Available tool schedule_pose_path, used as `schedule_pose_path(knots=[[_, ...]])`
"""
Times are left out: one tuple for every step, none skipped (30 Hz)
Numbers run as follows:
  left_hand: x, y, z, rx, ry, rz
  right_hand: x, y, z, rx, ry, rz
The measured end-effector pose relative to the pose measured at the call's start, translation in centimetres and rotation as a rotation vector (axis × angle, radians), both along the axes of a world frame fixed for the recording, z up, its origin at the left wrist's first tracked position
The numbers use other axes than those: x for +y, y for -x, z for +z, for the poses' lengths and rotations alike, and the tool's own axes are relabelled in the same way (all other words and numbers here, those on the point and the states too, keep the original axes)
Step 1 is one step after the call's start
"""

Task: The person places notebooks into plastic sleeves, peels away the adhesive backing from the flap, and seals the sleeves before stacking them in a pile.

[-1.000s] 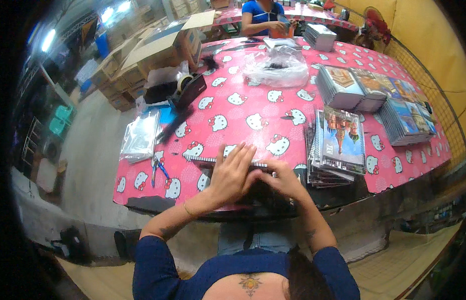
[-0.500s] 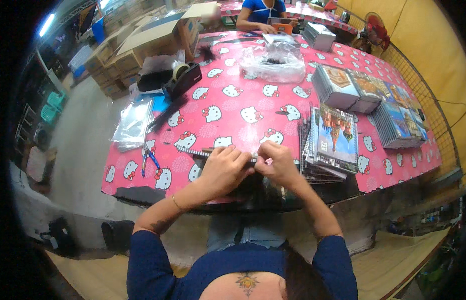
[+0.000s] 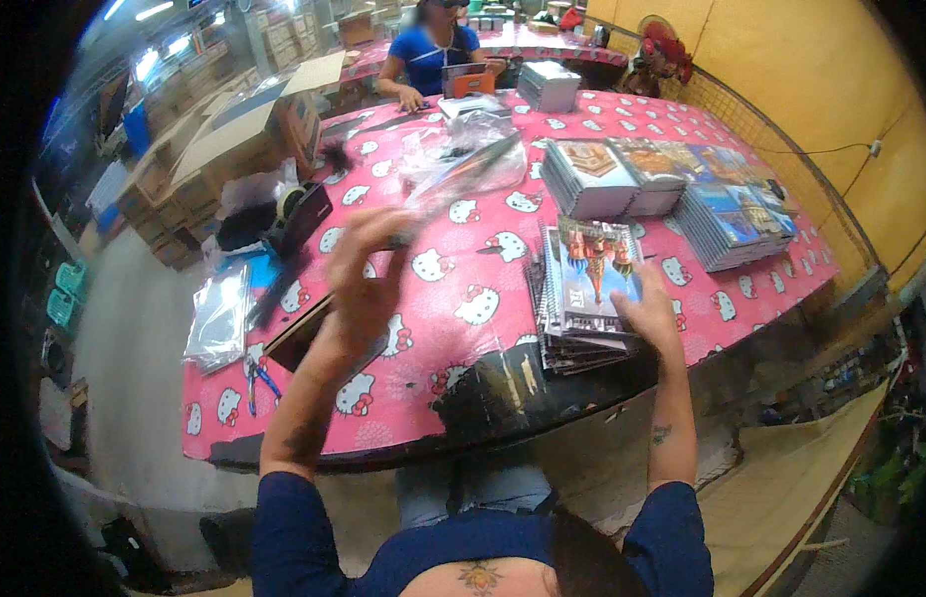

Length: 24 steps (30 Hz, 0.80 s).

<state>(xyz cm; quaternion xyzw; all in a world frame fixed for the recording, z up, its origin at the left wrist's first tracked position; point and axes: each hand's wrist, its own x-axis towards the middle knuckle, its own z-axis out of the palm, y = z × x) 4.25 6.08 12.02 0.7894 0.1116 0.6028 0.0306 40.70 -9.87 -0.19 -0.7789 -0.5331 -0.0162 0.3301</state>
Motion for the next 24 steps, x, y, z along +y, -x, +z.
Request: schedule_pose_path(knots=[[0.3,-2.6,-0.3,0.005,-0.044,-0.167,-0.2,-1.2,-0.6,0.06,0.061,0.065],[0.0,-5.2,-0.9,0.054,-0.05,-0.223,-0.4,-0.7,0.0,0.107,0.067,0.068],[-0.3,-7.8,-1.6,0.105,-0.06,-0.282,-0.2,-1.8,-0.4,0.253,0.033,0.116],[-0.1,-10.4,-3.7,0.18,-0.058,-0.327,-0.2,-3.5,-1.6,0.399,-0.001,0.152],[0.2,-12.2,-6.2,0.26,-0.056,-0.361,0.0,-4.6,-2.3,0.549,-0.037,0.2],[0.9,-12.6,-8.6,0.408,-0.017,-0.422,0.3,-2.3,0.3,0.941,-0.089,0.267],[0.8,-13.8,-10.6,0.546,0.01,-0.523,-0.1,-2.8,0.5,0.972,-0.069,0.125],[-0.1,-14.1,-11.5,0.615,0.052,-0.477,-0.3,-3.6,0.3,1.007,-0.05,-0.013],[-0.2,-14.2,-12.2,0.686,0.095,-0.471,-0.4,-4.5,0.0,1.04,-0.03,-0.149],[-0.1,-14.4,-12.3,0.669,0.097,-0.395,-0.5,-5.3,-0.2,1.105,0.108,-0.167],[-0.3,-14.6,-12.4,0.648,0.104,-0.318,-0.1,-6.3,-1.1,1.225,0.132,-0.042],[-0.4,-15.7,-12.9,0.54,0.356,-0.247,0.6,-7.4,-2.2,1.342,0.155,0.086],[-0.3,-16.7,-14.1,0.432,0.616,-0.154,1.6,-7.9,-3.3,1.464,0.194,0.229],[-0.4,-17.4,-14.2,0.315,0.867,-0.058,2.6,-7.0,-3.6,1.492,0.208,0.213],[0.0,-17.8,-14.1,0.173,1.453,-0.407,3.3,-6.8,-3.3,1.507,0.264,0.217],[0.9,-18.0,-15.2,0.161,1.689,-0.612,4.2,-6.5,-2.7,1.521,0.329,0.23],[1.2,-17.9,-15.2,0.145,1.918,-0.83,4.5,-5.5,-1.9,1.536,0.389,0.239],[0.5,-18.2,-15.5,-0.011,1.892,-0.907,4.4,-4.4,-1.3,1.474,0.343,0.192],[0.6,-18.4,-15.0,0.114,1.955,-0.945,4.0,-4.3,-1.6,1.482,0.341,0.179],[0.6,-18.5,-14.7,0.107,1.992,-0.956,3.8,-4.5,-2.0,1.49,0.338,0.167],[0.4,-18.6,-14.5,0.099,2.03,-0.967,3.5,-4.6,-2.4,1.499,0.336,0.154],[0.5,-18.6,-14.5,0.068,2.004,-0.923,3.7,-4.4,-2.1,1.573,0.326,0.17],[0.5,-18.7,-15.1,0.035,1.984,-0.924,3.6,-4.1,-2.0,1.56,0.302,0.163],[0.7,-18.9,-16.0,0.001,1.963,-0.925,3.3,-3.7,-1.9,1.547,0.278,0.157]])
